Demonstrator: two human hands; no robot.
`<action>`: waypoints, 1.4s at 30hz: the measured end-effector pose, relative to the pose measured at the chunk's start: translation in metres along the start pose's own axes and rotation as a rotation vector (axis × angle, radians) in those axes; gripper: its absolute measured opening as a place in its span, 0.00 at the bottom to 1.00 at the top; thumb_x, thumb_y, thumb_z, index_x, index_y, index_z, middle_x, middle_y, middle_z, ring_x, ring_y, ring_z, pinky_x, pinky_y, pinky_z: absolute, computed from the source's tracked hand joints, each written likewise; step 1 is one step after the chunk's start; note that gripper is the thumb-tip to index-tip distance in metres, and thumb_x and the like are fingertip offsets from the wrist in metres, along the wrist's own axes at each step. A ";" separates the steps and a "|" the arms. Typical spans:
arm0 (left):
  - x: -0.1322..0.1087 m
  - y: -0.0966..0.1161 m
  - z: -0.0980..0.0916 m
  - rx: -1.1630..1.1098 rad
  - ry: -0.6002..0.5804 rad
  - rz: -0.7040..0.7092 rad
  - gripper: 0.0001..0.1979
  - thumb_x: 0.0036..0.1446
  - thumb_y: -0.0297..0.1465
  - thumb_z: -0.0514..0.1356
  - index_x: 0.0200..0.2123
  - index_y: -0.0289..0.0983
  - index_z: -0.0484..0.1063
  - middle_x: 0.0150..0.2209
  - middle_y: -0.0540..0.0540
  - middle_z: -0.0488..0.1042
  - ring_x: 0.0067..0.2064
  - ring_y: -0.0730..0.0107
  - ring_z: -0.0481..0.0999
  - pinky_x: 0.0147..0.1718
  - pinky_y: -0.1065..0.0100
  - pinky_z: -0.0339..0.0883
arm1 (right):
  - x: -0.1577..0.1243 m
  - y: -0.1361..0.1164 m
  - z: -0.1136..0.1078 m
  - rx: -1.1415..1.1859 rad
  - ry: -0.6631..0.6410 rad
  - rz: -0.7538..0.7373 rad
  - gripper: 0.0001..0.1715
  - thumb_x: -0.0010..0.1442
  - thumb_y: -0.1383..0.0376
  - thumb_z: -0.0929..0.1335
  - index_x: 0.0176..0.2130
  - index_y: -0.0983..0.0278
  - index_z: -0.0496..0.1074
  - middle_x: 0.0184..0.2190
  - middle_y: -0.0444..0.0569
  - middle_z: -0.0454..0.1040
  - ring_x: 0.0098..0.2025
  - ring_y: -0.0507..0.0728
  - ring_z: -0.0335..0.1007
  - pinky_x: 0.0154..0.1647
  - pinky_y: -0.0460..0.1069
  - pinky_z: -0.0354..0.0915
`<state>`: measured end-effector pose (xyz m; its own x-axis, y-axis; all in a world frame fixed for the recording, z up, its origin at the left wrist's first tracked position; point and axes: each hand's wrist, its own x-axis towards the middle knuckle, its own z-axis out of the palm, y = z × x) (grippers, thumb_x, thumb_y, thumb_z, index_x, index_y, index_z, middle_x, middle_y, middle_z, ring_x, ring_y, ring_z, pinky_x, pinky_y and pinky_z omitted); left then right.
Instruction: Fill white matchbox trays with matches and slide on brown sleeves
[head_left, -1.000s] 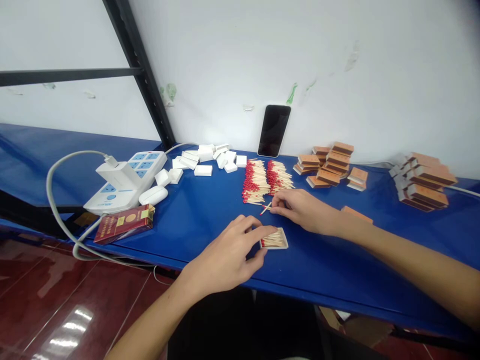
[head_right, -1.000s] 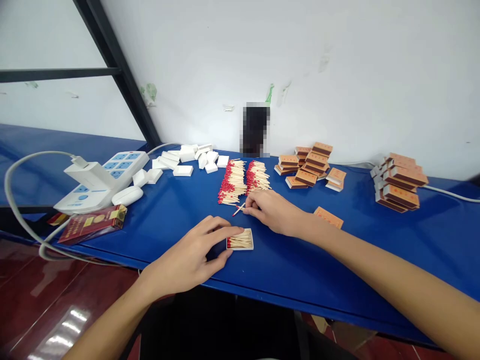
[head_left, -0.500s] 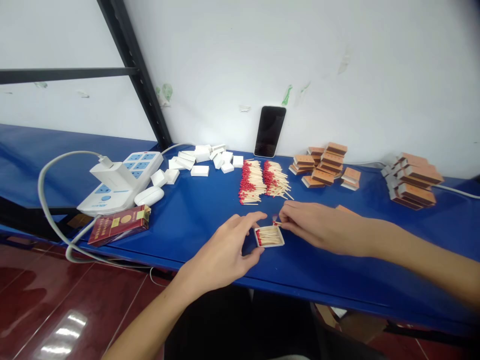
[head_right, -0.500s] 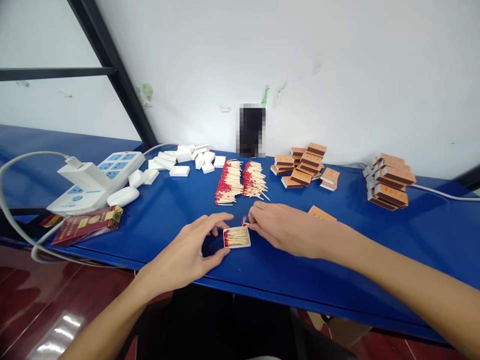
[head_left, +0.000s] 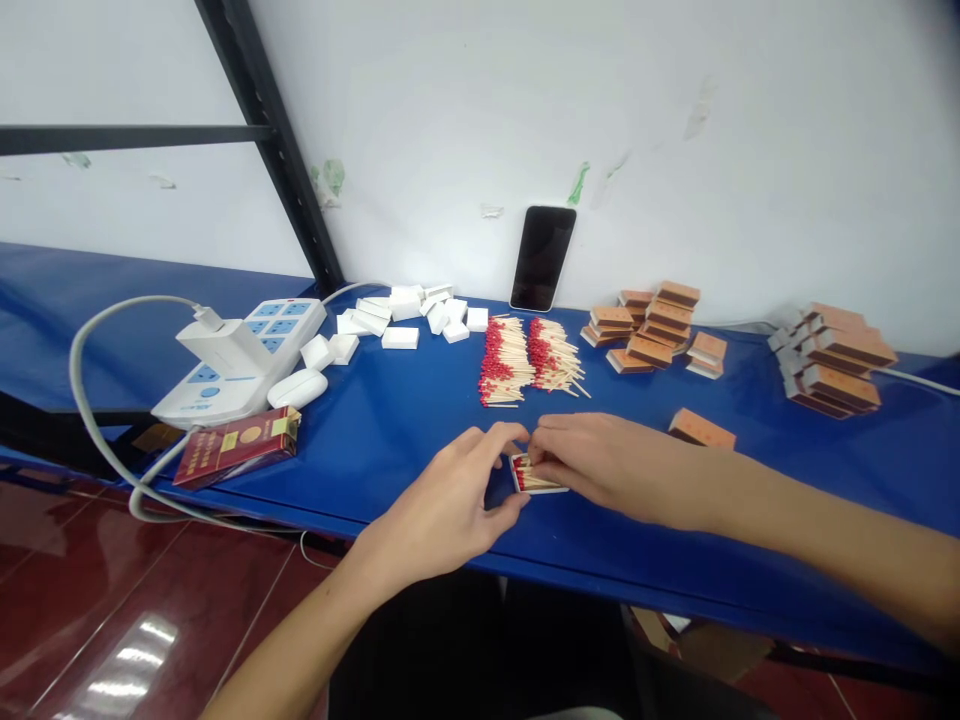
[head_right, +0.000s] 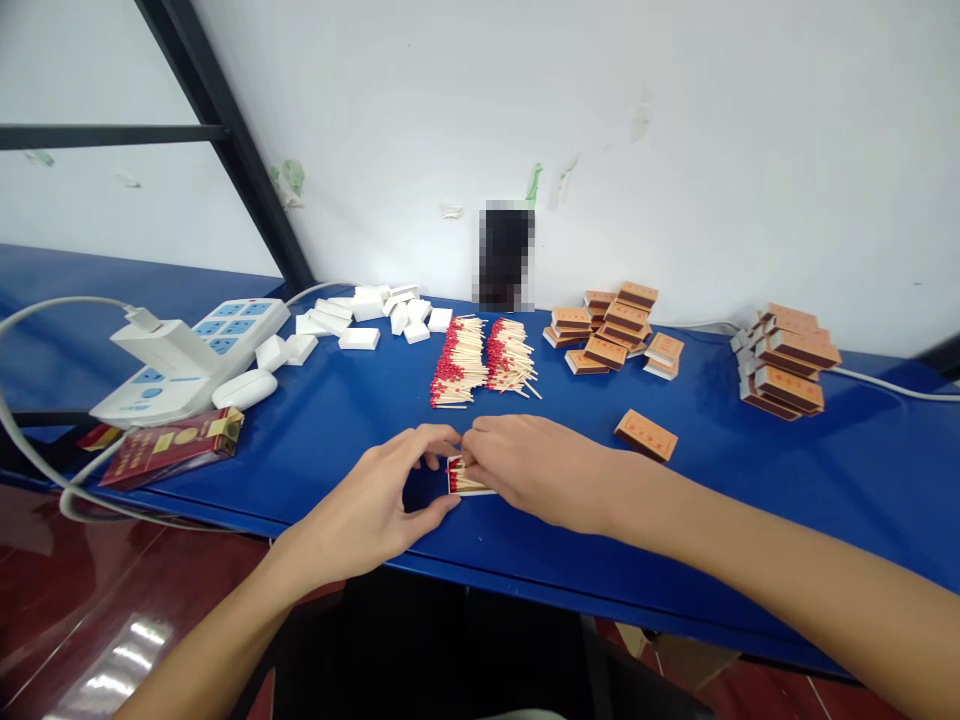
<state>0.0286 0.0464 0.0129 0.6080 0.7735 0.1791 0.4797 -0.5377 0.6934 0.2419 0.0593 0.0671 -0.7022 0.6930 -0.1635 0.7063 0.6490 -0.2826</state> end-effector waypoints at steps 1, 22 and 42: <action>0.000 0.000 0.000 0.006 -0.002 0.014 0.20 0.61 0.30 0.62 0.55 0.45 0.63 0.49 0.49 0.72 0.49 0.63 0.72 0.49 0.63 0.64 | 0.000 0.002 -0.001 0.049 0.019 0.005 0.14 0.70 0.63 0.61 0.35 0.63 0.71 0.33 0.48 0.73 0.35 0.56 0.70 0.35 0.50 0.62; 0.001 0.001 -0.002 0.077 -0.024 0.130 0.12 0.65 0.29 0.58 0.52 0.40 0.71 0.49 0.47 0.73 0.50 0.63 0.69 0.52 0.62 0.65 | -0.028 0.022 -0.011 0.340 0.208 0.109 0.14 0.65 0.62 0.64 0.43 0.61 0.78 0.34 0.47 0.79 0.33 0.54 0.73 0.34 0.49 0.67; 0.001 0.003 -0.002 0.069 0.002 0.060 0.11 0.63 0.28 0.61 0.48 0.40 0.67 0.45 0.49 0.74 0.47 0.64 0.71 0.48 0.63 0.66 | -0.018 0.012 0.024 -0.040 0.446 -0.248 0.15 0.70 0.63 0.63 0.50 0.64 0.75 0.35 0.51 0.79 0.36 0.57 0.73 0.40 0.52 0.70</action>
<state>0.0295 0.0458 0.0164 0.6353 0.7402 0.2203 0.4850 -0.6044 0.6320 0.2603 0.0468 0.0437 -0.7487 0.5773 0.3259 0.5320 0.8165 -0.2242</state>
